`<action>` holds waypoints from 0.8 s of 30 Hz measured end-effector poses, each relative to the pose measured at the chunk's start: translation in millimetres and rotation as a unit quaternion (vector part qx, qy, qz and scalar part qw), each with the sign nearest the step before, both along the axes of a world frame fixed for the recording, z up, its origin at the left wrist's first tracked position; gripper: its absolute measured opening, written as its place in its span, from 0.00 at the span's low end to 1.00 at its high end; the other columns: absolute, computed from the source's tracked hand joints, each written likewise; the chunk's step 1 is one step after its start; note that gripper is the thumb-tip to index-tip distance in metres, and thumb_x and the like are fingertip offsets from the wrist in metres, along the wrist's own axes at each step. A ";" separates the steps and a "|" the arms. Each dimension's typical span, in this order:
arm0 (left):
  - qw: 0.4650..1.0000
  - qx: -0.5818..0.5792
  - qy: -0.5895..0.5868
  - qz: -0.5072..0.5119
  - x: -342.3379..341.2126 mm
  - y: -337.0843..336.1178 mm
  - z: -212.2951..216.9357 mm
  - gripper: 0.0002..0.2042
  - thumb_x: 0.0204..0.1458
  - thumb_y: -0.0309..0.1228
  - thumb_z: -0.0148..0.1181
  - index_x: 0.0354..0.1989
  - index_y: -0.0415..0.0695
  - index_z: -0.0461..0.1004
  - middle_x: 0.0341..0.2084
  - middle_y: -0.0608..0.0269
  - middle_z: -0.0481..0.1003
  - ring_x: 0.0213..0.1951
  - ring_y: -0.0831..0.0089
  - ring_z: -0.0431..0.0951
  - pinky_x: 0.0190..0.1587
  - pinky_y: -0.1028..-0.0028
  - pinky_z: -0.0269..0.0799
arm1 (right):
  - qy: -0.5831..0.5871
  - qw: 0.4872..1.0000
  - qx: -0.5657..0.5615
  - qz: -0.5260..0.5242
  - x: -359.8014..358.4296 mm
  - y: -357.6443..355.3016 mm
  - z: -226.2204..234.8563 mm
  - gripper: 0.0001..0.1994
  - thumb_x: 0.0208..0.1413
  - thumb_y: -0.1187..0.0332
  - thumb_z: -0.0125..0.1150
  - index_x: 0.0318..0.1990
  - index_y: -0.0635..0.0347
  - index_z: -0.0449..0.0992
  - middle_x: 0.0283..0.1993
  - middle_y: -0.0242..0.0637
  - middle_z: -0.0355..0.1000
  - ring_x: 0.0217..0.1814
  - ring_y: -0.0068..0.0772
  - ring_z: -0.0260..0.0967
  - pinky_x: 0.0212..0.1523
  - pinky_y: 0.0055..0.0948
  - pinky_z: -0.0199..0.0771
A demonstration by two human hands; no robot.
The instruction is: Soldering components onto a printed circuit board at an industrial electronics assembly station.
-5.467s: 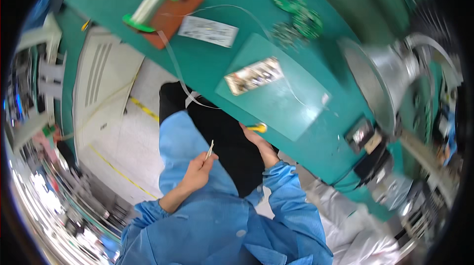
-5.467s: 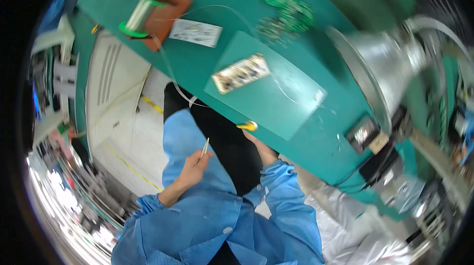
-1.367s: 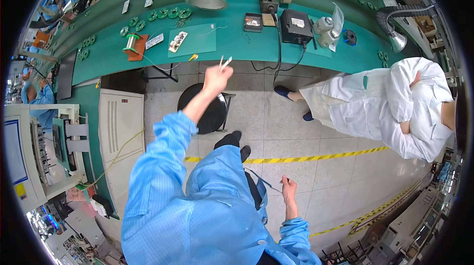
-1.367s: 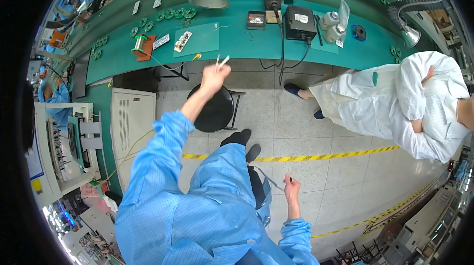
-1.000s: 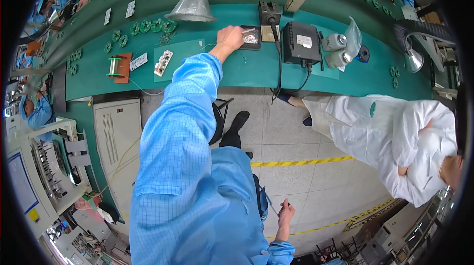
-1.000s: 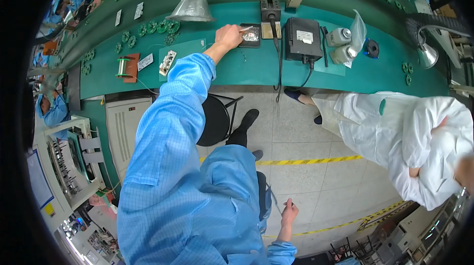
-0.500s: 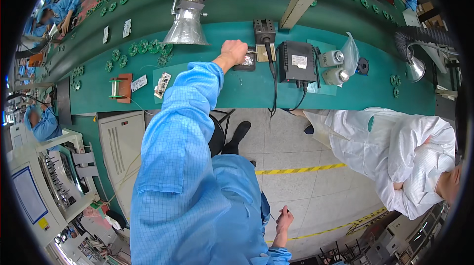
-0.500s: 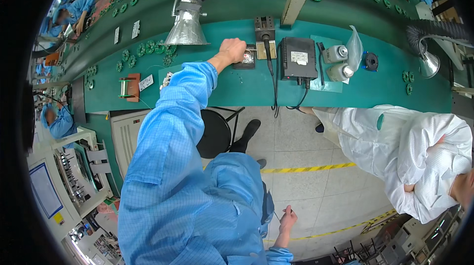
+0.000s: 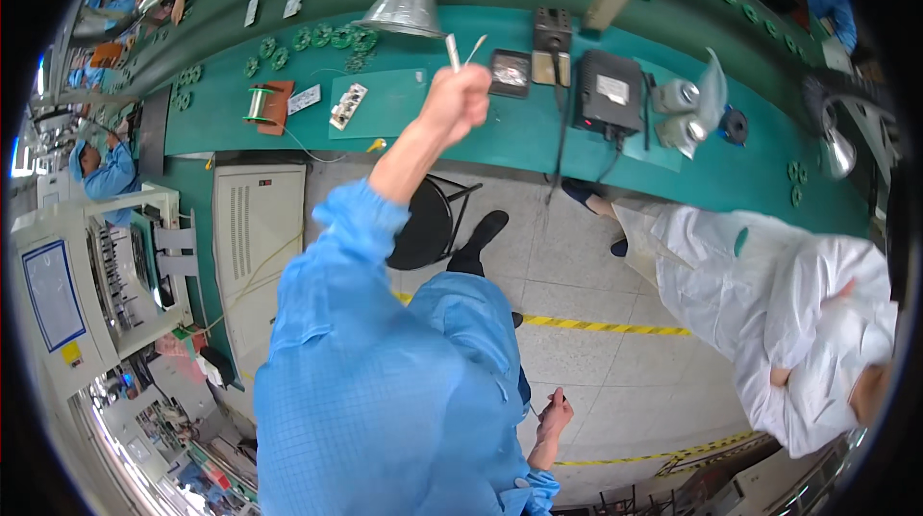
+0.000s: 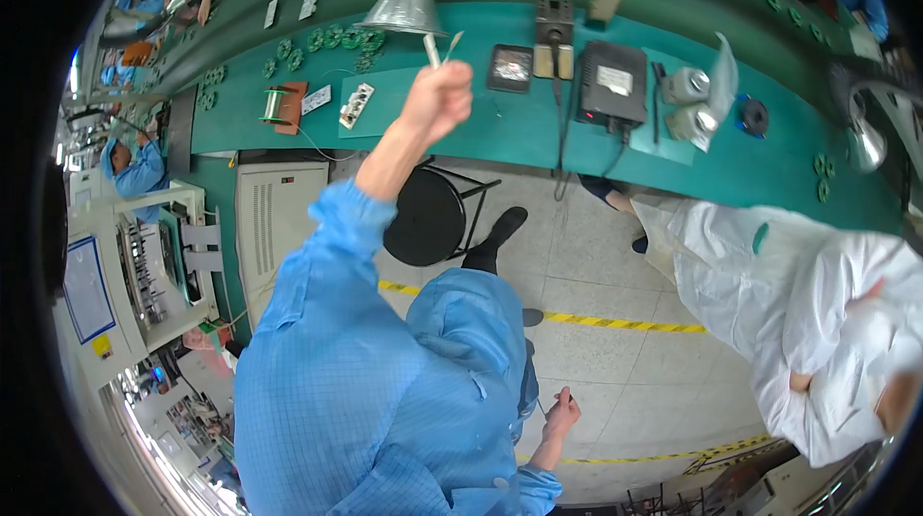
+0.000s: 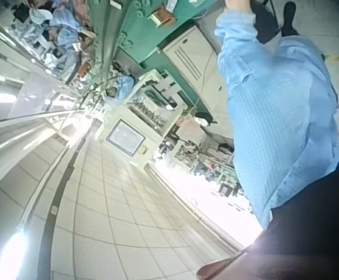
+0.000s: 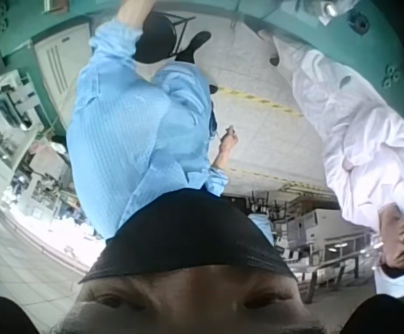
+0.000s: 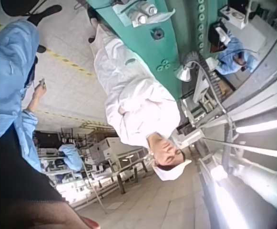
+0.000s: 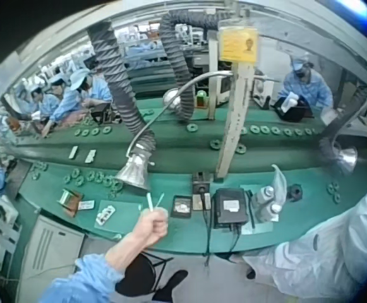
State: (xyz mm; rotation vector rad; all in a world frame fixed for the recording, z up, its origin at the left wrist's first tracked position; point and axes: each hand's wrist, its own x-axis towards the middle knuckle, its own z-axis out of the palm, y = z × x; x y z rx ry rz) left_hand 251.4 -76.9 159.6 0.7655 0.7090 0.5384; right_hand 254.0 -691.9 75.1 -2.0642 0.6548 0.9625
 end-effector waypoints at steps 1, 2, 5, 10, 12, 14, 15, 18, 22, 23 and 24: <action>0.988 -0.096 -0.114 -0.037 -8.3 -35.2 21.8 0.08 0.49 0.29 0.49 0.19 0.45 0.63 0.11 0.77 0.49 0.12 0.85 0.48 0.14 0.78 0.43 | 0.002 1.000 0.001 -0.007 1.2 -9.5 0.4 0.19 0.53 0.52 0.57 0.20 0.56 0.67 0.09 0.22 0.51 0.07 0.16 0.45 0.09 0.20 0.43; 0.974 -0.126 -0.158 -0.098 -3.1 -72.2 40.3 0.07 0.50 0.29 0.48 0.22 0.43 0.64 0.12 0.77 0.49 0.12 0.84 0.48 0.15 0.78 0.43 | 0.009 1.000 0.001 -0.028 0.0 -23.2 -3.0 0.19 0.53 0.52 0.57 0.20 0.56 0.67 0.09 0.22 0.51 0.07 0.16 0.45 0.09 0.20 0.43; 0.900 -0.215 -0.294 -0.240 9.7 -174.4 75.9 0.06 0.51 0.29 0.46 0.29 0.39 0.64 0.12 0.75 0.49 0.12 0.83 0.47 0.15 0.78 0.41 | -0.011 0.999 0.014 -0.042 7.1 -67.4 -4.4 0.18 0.54 0.53 0.56 0.20 0.56 0.67 0.09 0.22 0.51 0.07 0.16 0.45 0.08 0.20 0.42; 0.808 -0.296 -0.327 -0.391 81.9 -365.9 97.3 0.06 0.52 0.27 0.45 0.32 0.36 0.65 0.11 0.75 0.48 0.12 0.82 0.45 0.16 0.77 0.41 | -0.076 0.975 0.113 -0.177 22.1 -174.2 3.2 0.18 0.56 0.54 0.53 0.20 0.56 0.67 0.09 0.21 0.50 0.08 0.15 0.44 0.08 0.19 0.41; 0.783 -0.347 -0.278 -0.434 113.2 -447.6 106.7 0.05 0.52 0.27 0.45 0.29 0.38 0.64 0.11 0.75 0.48 0.13 0.82 0.45 0.16 0.77 0.41 | -0.116 0.954 0.156 -0.230 39.4 -217.0 39.7 0.19 0.58 0.55 0.51 0.20 0.56 0.66 0.09 0.20 0.50 0.08 0.14 0.44 0.09 0.18 0.42; 0.757 -0.400 -0.199 -0.476 145.0 -536.4 111.3 0.06 0.49 0.29 0.47 0.27 0.40 0.62 0.11 0.74 0.50 0.12 0.80 0.48 0.14 0.76 0.43 | -0.170 0.915 0.230 -0.285 57.5 -268.8 85.3 0.19 0.60 0.56 0.49 0.21 0.58 0.68 0.10 0.20 0.50 0.09 0.13 0.45 0.10 0.18 0.44; 0.732 -0.429 -0.156 -0.506 168.1 -583.6 107.9 0.07 0.47 0.30 0.48 0.27 0.40 0.61 0.11 0.73 0.51 0.12 0.79 0.49 0.14 0.76 0.44 | -0.216 0.915 0.196 -0.278 63.7 -299.4 88.0 0.19 0.60 0.56 0.48 0.22 0.59 0.69 0.10 0.20 0.51 0.10 0.12 0.45 0.10 0.18 0.44; 0.690 -0.414 -0.011 -0.594 221.0 -716.1 79.6 0.05 0.43 0.30 0.45 0.23 0.44 0.60 0.11 0.73 0.52 0.12 0.79 0.50 0.13 0.76 0.47 | -0.250 0.905 0.185 -0.292 120.1 -385.3 98.6 0.19 0.59 0.56 0.49 0.23 0.60 0.74 0.11 0.21 0.54 0.14 0.12 0.50 0.15 0.19 0.49; 0.584 -0.414 0.039 -0.697 303.9 -863.5 45.1 0.04 0.43 0.30 0.45 0.24 0.43 0.62 0.11 0.72 0.51 0.12 0.80 0.49 0.14 0.78 0.44 | -0.284 0.864 0.212 -0.359 213.0 -500.0 106.8 0.21 0.58 0.54 0.49 0.24 0.61 0.75 0.12 0.21 0.55 0.14 0.12 0.51 0.15 0.19 0.49; 0.574 -0.405 0.057 -0.709 327.7 -899.7 41.7 0.04 0.44 0.30 0.45 0.24 0.43 0.62 0.11 0.73 0.51 0.12 0.81 0.48 0.14 0.78 0.43 | -0.274 0.863 0.222 -0.362 229.0 -529.3 105.3 0.21 0.58 0.53 0.49 0.25 0.61 0.75 0.12 0.22 0.55 0.15 0.12 0.51 0.15 0.18 0.49; 0.558 -0.397 0.070 -0.725 351.0 -932.0 38.8 0.04 0.44 0.30 0.45 0.24 0.43 0.62 0.11 0.73 0.51 0.12 0.81 0.48 0.14 0.78 0.43 | -0.280 0.851 0.221 -0.386 242.9 -557.2 99.8 0.21 0.58 0.53 0.49 0.25 0.61 0.75 0.12 0.22 0.55 0.15 0.12 0.51 0.15 0.18 0.49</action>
